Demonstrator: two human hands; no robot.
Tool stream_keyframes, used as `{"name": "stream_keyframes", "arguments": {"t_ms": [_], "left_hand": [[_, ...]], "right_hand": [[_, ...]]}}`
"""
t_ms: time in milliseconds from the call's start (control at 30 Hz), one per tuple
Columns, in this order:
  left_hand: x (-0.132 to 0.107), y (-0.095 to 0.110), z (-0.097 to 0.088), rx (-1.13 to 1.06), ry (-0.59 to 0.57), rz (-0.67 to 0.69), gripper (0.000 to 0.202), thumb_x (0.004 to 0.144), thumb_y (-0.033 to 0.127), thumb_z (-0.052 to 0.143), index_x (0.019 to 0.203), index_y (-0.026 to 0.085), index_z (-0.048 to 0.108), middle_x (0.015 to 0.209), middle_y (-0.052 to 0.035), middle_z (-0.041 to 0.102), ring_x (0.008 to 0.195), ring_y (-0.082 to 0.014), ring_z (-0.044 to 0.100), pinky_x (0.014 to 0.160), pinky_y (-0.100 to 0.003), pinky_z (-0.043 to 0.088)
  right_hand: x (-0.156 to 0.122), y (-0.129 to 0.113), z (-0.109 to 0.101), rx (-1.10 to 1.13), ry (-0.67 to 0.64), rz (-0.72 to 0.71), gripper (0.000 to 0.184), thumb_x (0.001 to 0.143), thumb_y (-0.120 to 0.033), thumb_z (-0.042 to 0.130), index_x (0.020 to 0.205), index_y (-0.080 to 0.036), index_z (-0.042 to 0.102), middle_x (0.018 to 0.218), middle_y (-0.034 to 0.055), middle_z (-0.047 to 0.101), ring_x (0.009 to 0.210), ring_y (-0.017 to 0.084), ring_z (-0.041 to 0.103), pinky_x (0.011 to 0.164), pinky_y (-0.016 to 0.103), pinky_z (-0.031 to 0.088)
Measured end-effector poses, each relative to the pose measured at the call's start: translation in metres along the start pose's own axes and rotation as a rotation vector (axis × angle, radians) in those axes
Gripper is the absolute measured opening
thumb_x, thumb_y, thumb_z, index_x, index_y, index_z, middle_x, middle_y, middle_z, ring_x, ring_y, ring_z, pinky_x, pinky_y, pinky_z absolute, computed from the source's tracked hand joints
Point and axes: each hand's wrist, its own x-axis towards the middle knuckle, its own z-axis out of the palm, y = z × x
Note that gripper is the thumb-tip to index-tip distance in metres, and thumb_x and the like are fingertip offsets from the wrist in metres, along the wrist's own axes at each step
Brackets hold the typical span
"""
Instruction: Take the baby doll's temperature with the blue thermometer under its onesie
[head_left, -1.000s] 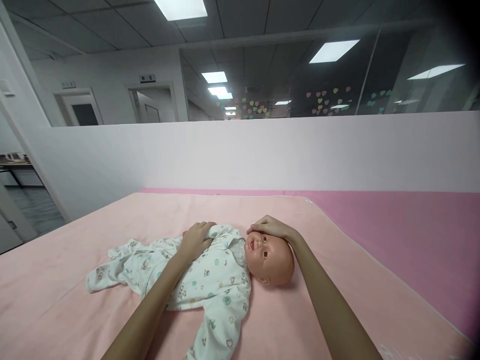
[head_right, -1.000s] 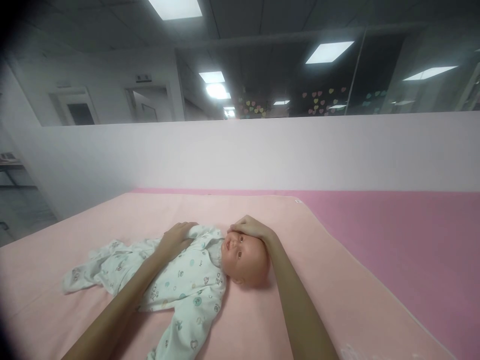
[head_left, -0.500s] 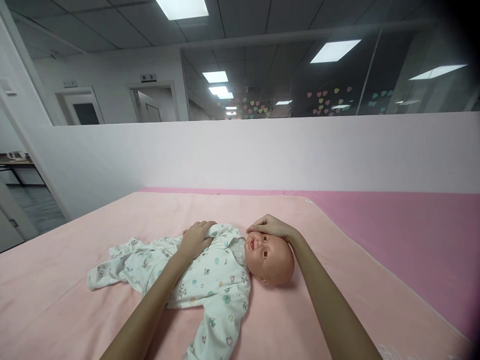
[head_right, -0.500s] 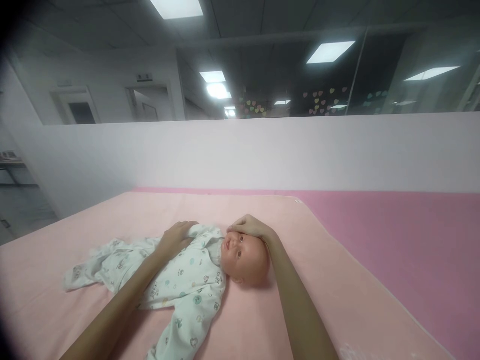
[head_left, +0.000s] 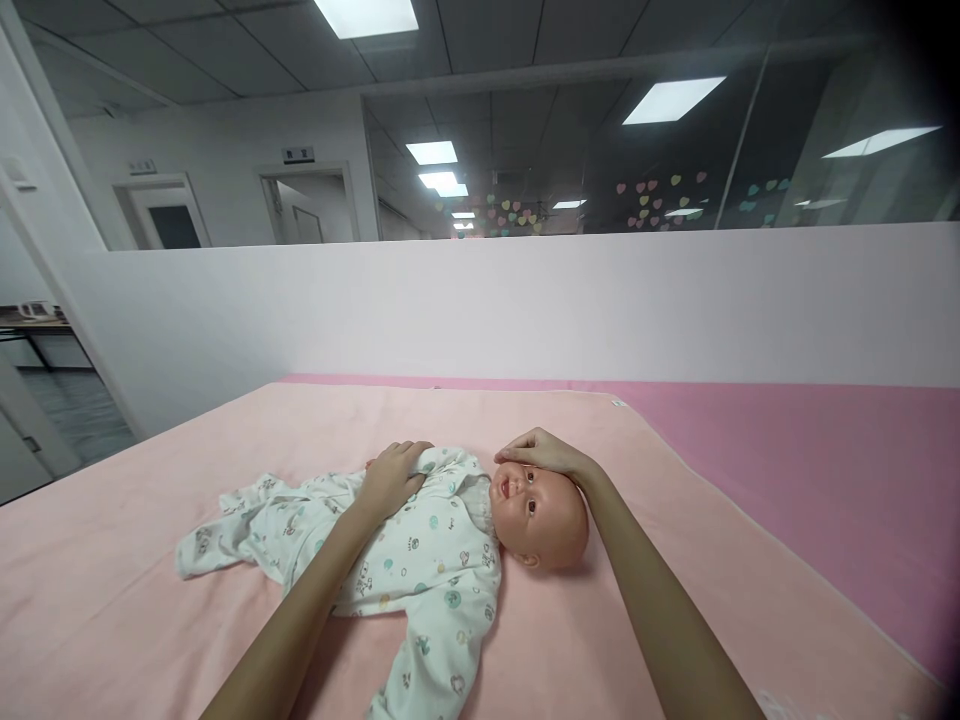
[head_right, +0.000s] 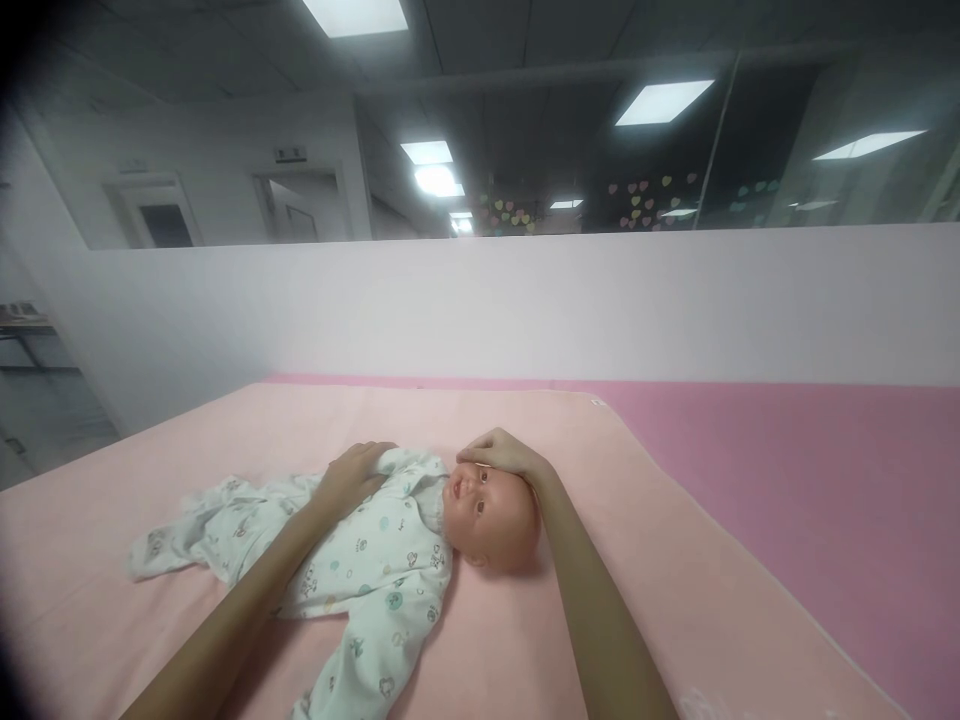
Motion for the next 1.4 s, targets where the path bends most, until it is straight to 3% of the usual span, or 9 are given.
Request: {"name": "stream_keyframes", "arguments": {"t_ms": [300,500,700,1000,1200,1300,1400], "left_hand": [[0.0,0.001,0.0,-0.002,-0.006,-0.016,0.041,0.07,0.021,0.04,0.111,0.027,0.044,0.103,-0.0011,0.054,0.097,-0.019,0.045,0.075,-0.029,0.036],[0.0,0.0,0.0,0.007,0.005,-0.005,0.042,0.069,0.018,0.041,0.11,0.028,0.044,0.102,-0.0007,0.054,0.097,-0.0191,0.045,0.076,-0.029,0.036],[-0.001,0.0,0.0,-0.015,0.02,0.005,0.041,0.069,0.019,0.042,0.109,0.029,0.044,0.101,0.0006,0.054,0.096,-0.0183,0.045,0.076,-0.029,0.035],[-0.001,-0.001,0.001,-0.015,0.018,0.012,0.042,0.069,0.019,0.041,0.11,0.027,0.044,0.101,-0.0008,0.054,0.096,-0.0193,0.045,0.075,-0.03,0.035],[-0.001,0.0,0.001,-0.053,0.022,0.007,0.043,0.068,0.019,0.041,0.109,0.028,0.045,0.101,-0.0013,0.055,0.097,-0.021,0.045,0.075,-0.032,0.036],[-0.001,-0.002,0.0,-0.162,0.044,0.006,0.046,0.068,0.022,0.044,0.113,0.028,0.043,0.104,-0.0018,0.054,0.1,-0.0219,0.044,0.082,-0.035,0.035],[0.0,-0.009,0.001,-0.434,0.058,-0.039,0.053,0.07,0.031,0.046,0.122,0.029,0.034,0.111,-0.0022,0.05,0.1,-0.0202,0.047,0.085,-0.035,0.036]], "right_hand": [[-0.002,0.001,0.0,-0.028,-0.063,0.04,0.023,0.064,-0.031,0.055,0.068,-0.013,0.067,0.067,0.0031,0.064,0.07,0.017,0.055,0.064,0.026,0.042],[0.001,-0.001,0.001,0.018,0.14,-0.082,0.028,0.065,-0.036,0.058,0.08,-0.013,0.068,0.087,0.0064,0.065,0.09,0.02,0.054,0.078,0.029,0.041],[-0.004,-0.004,0.001,0.011,-0.071,0.029,0.028,0.063,-0.036,0.059,0.075,-0.012,0.069,0.077,0.0054,0.066,0.076,0.019,0.056,0.069,0.028,0.042],[-0.003,-0.007,0.004,0.095,0.073,-0.003,0.031,0.059,-0.037,0.061,0.075,-0.011,0.068,0.079,0.0068,0.065,0.081,0.02,0.056,0.072,0.029,0.042],[-0.008,-0.008,0.004,0.104,-0.062,0.041,0.025,0.06,-0.031,0.057,0.072,-0.012,0.068,0.071,0.0032,0.065,0.07,0.017,0.055,0.065,0.027,0.041],[-0.007,-0.008,0.005,0.107,-0.04,0.03,0.023,0.061,-0.029,0.055,0.07,-0.013,0.068,0.068,0.0019,0.064,0.068,0.015,0.053,0.063,0.026,0.041],[-0.005,-0.008,0.005,0.109,0.018,0.033,0.021,0.061,-0.028,0.053,0.065,-0.012,0.066,0.063,0.0011,0.061,0.063,0.013,0.051,0.059,0.024,0.039]]}}
